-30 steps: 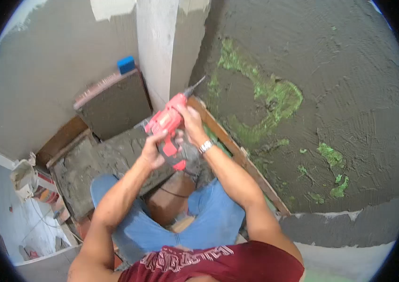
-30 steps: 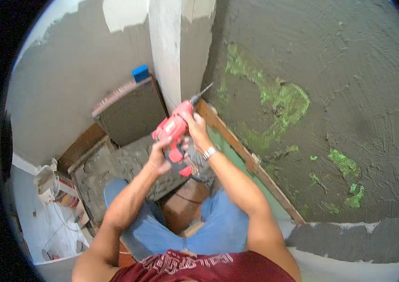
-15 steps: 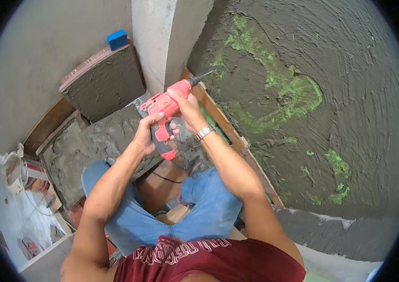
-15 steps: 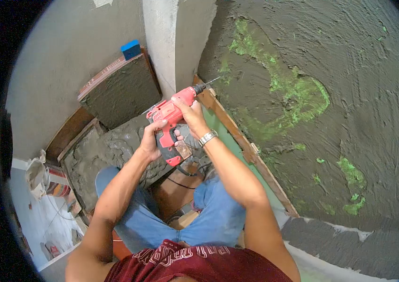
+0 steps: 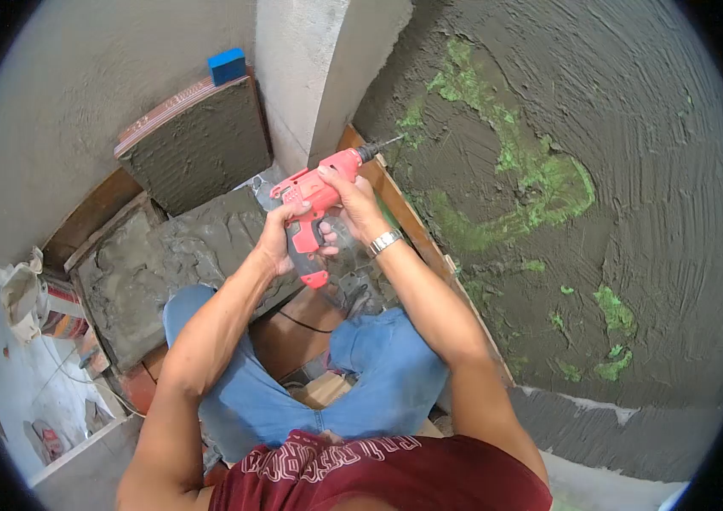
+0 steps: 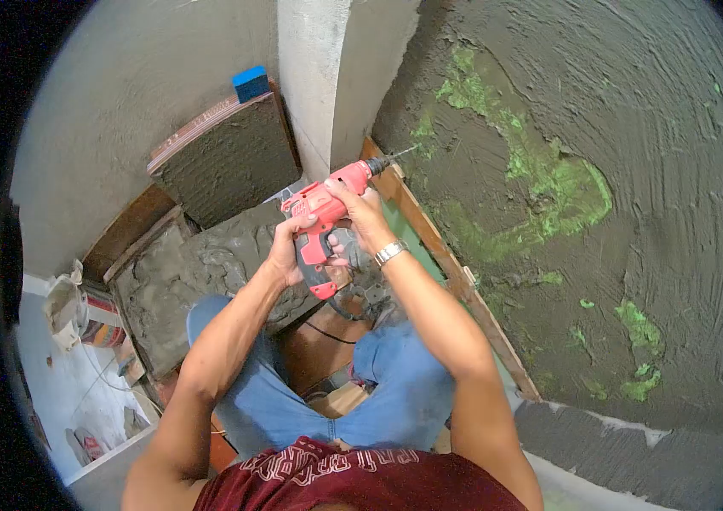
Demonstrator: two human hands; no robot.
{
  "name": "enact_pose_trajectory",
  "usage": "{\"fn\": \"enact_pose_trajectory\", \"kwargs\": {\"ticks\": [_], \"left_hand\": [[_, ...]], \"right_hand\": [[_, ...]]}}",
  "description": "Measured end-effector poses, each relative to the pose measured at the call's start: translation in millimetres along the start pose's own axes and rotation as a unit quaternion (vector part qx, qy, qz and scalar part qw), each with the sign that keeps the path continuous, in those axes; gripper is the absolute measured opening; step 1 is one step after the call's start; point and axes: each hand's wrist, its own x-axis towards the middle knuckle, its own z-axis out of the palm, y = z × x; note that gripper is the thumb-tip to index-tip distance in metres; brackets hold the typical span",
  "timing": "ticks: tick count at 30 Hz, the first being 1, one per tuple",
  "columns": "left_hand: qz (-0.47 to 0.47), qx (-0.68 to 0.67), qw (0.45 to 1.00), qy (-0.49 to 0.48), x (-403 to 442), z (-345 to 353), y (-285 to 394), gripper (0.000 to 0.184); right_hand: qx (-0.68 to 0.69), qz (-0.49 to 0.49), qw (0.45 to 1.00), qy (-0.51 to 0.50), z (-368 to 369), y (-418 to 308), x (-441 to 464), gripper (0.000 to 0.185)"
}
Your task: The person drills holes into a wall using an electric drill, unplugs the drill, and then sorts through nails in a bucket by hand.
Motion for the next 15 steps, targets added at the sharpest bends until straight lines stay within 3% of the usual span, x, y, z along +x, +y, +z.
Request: {"fn": "enact_pose_trajectory", "kwargs": {"ticks": [15], "left_hand": [[-0.005, 0.033, 0.998, 0.047, 0.8, 5.1, 7.8, 0.044]], "right_hand": [[0.062, -0.032, 0.997, 0.02, 5.2, 7.1, 4.8, 0.039]]}}
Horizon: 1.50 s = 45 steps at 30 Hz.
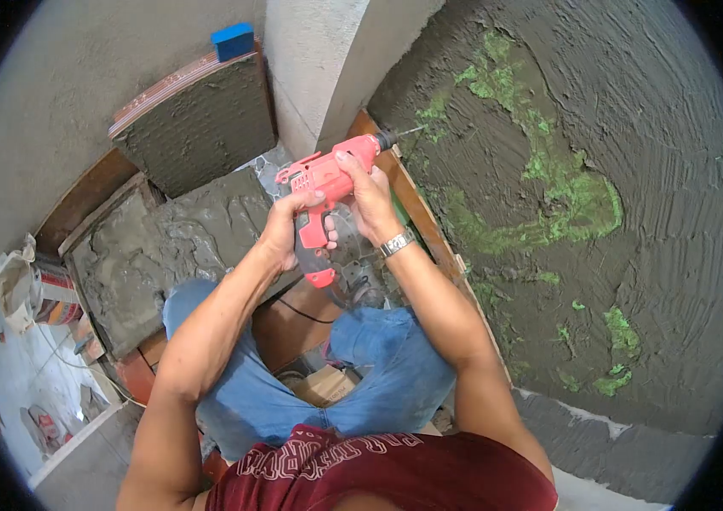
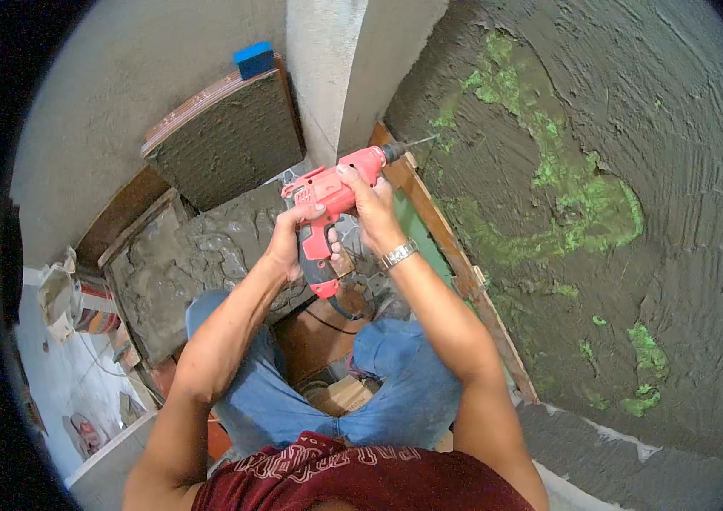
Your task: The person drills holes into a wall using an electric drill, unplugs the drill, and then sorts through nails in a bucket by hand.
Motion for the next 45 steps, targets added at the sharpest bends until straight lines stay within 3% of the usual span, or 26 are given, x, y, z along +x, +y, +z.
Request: {"fn": "enact_pose_trajectory", "kwargs": {"ticks": [8, 13, 18, 22, 27, 31, 35, 45], "left_hand": [[0.021, 0.019, 1.0, -0.009, -4.5, 4.3, -7.3, 0.052], [0.05, 0.052, 0.997, -0.021, -0.4, 2.5, -22.1, 0.048], [0.057, 0.111, 0.992, -0.012, 2.8, -6.2, 0.7, 0.047], [0.146, 0.146, 0.978, -0.012, 3.9, -4.9, -10.3, 0.046], [0.035, -0.023, 0.999, -0.027, 8.1, -5.8, -35.5, 0.039], [0.107, 0.043, 0.993, 0.005, 10.0, -2.1, -44.0, 0.034], [0.107, 0.062, 0.992, 0.017, 10.2, -1.7, -34.0, 0.036], [0.123, 0.092, 0.988, 0.02, 11.3, -5.2, -21.1, 0.045]], "right_hand": [[-0.011, 0.03, 0.999, 0.005, -8.1, -0.7, -1.4, 0.043], [-0.045, 0.048, 0.998, 0.017, -8.9, -3.9, -15.6, 0.057], [-0.026, 0.024, 0.999, -0.023, -6.1, -1.7, -8.6, 0.051], [0.003, 0.028, 0.999, -0.026, -7.2, -2.3, -8.7, 0.048], [0.013, 0.008, 1.0, 0.003, -14.7, 13.2, -2.5, 0.042], [0.04, 0.005, 0.999, -0.002, -21.8, 18.4, -3.3, 0.039], [0.059, -0.006, 0.998, 0.002, -19.2, 19.6, 1.3, 0.031], [0.081, -0.003, 0.997, -0.012, -15.9, 17.3, 4.9, 0.035]]}}
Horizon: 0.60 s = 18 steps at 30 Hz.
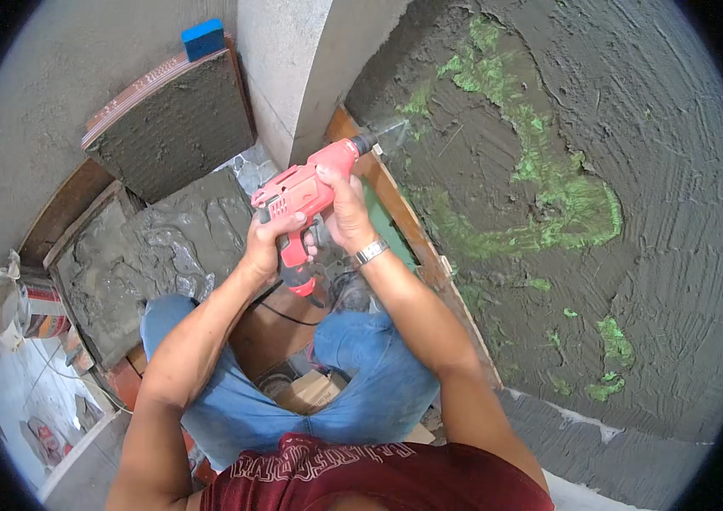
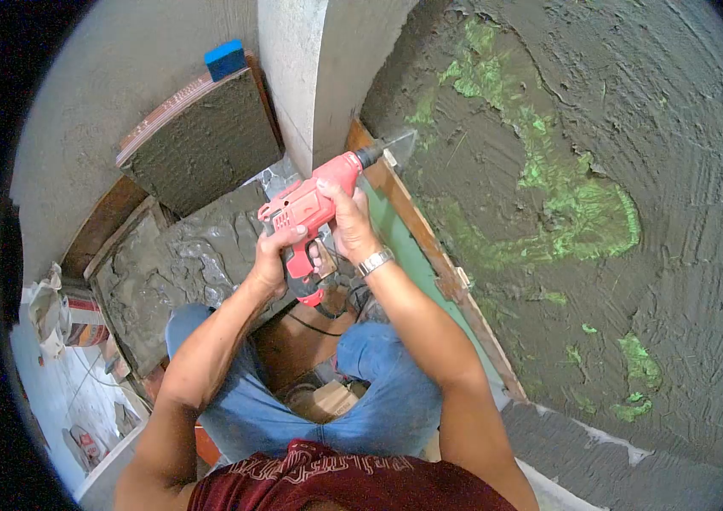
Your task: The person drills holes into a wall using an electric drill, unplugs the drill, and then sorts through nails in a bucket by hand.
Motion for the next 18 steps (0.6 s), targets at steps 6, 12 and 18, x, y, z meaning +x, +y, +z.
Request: {"fn": "enact_pose_trajectory", "kwargs": {"ticks": [6, 12, 18], "left_hand": [[0.017, -0.004, 1.0, -0.005, -4.0, 5.5, 6.9, 0.044], [-0.007, -0.006, 1.0, -0.007, -3.6, 6.3, 21.0, 0.036], [0.003, -0.046, 0.999, -0.001, -1.3, 6.3, 16.1, 0.033]], "right_hand": [[0.009, -0.005, 1.0, -0.003, 1.6, -1.5, 0.4, 0.043], [0.005, -0.005, 1.0, -0.006, 2.5, 1.4, 6.5, 0.045], [-0.009, -0.003, 1.0, 0.004, 4.2, -0.3, 7.1, 0.047]]}}
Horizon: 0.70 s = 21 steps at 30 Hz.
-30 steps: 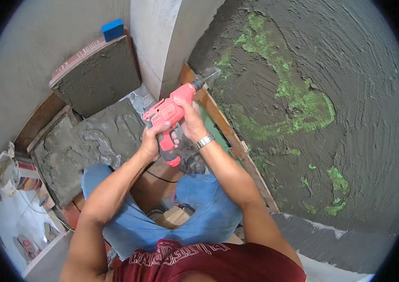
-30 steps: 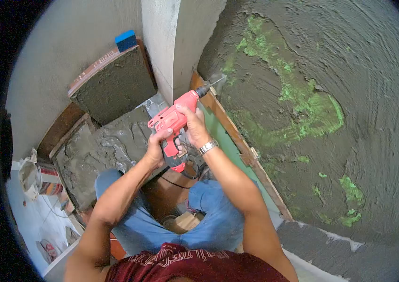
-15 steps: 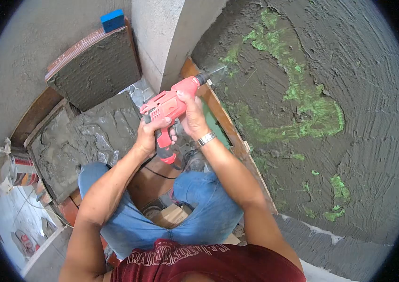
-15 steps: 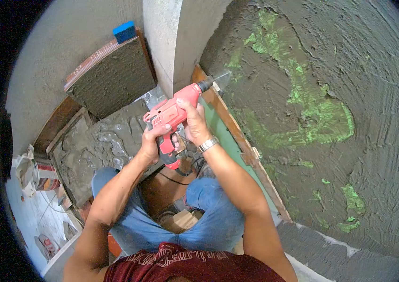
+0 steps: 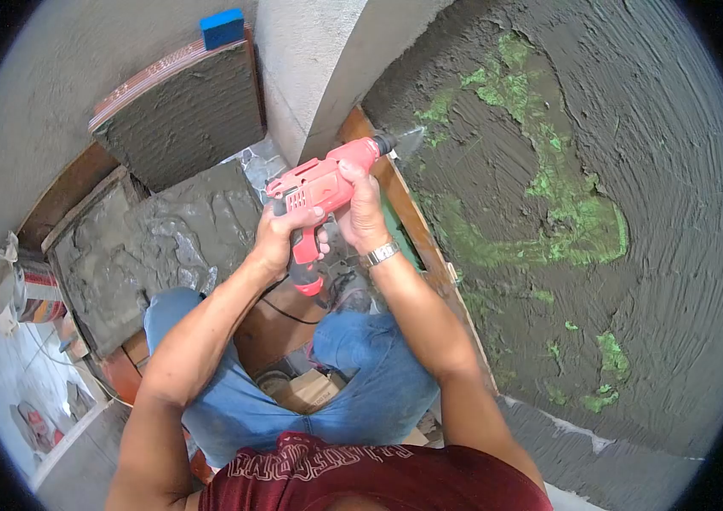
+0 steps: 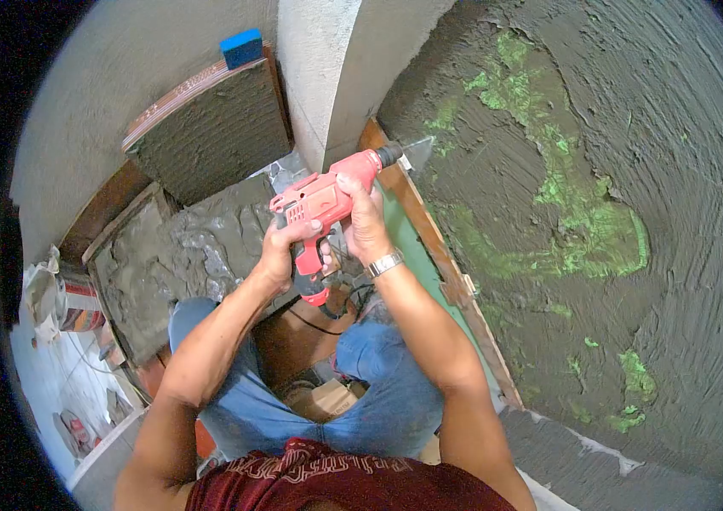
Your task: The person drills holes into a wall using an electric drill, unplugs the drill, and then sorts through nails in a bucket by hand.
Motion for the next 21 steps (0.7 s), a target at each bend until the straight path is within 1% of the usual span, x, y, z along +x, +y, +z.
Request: {"fn": "enact_pose_trajectory", "kwargs": {"ticks": [4, 7, 11, 17, 20, 21], "left_hand": [[0.001, 0.01, 1.0, -0.006, 0.0, 0.2, -0.8, 0.034], [0.022, 0.004, 1.0, 0.0, -0.3, 3.6, -4.1, 0.033], [0.019, 0.006, 1.0, 0.005, -0.3, 4.3, -5.4, 0.032], [0.009, 0.015, 1.0, 0.004, -0.5, 3.8, -3.9, 0.032], [0.005, 0.021, 1.0, -0.003, -1.7, 3.4, -3.7, 0.035], [-0.005, 0.022, 1.0, -0.005, -1.4, 3.4, -4.0, 0.038]], "right_hand": [[-0.001, -0.001, 1.0, 0.003, -2.1, 0.4, 0.4, 0.051], [-0.008, 0.002, 1.0, 0.003, -3.3, -0.9, -0.9, 0.053], [-0.012, -0.004, 1.0, 0.0, -3.0, -0.9, -0.6, 0.053], [0.011, -0.005, 1.0, -0.01, -8.7, 2.2, 2.9, 0.046], [-0.03, -0.007, 0.999, 0.017, 0.1, -0.9, -4.0, 0.053], [-0.021, -0.006, 0.999, 0.031, 4.5, -2.4, -7.5, 0.05]]}}
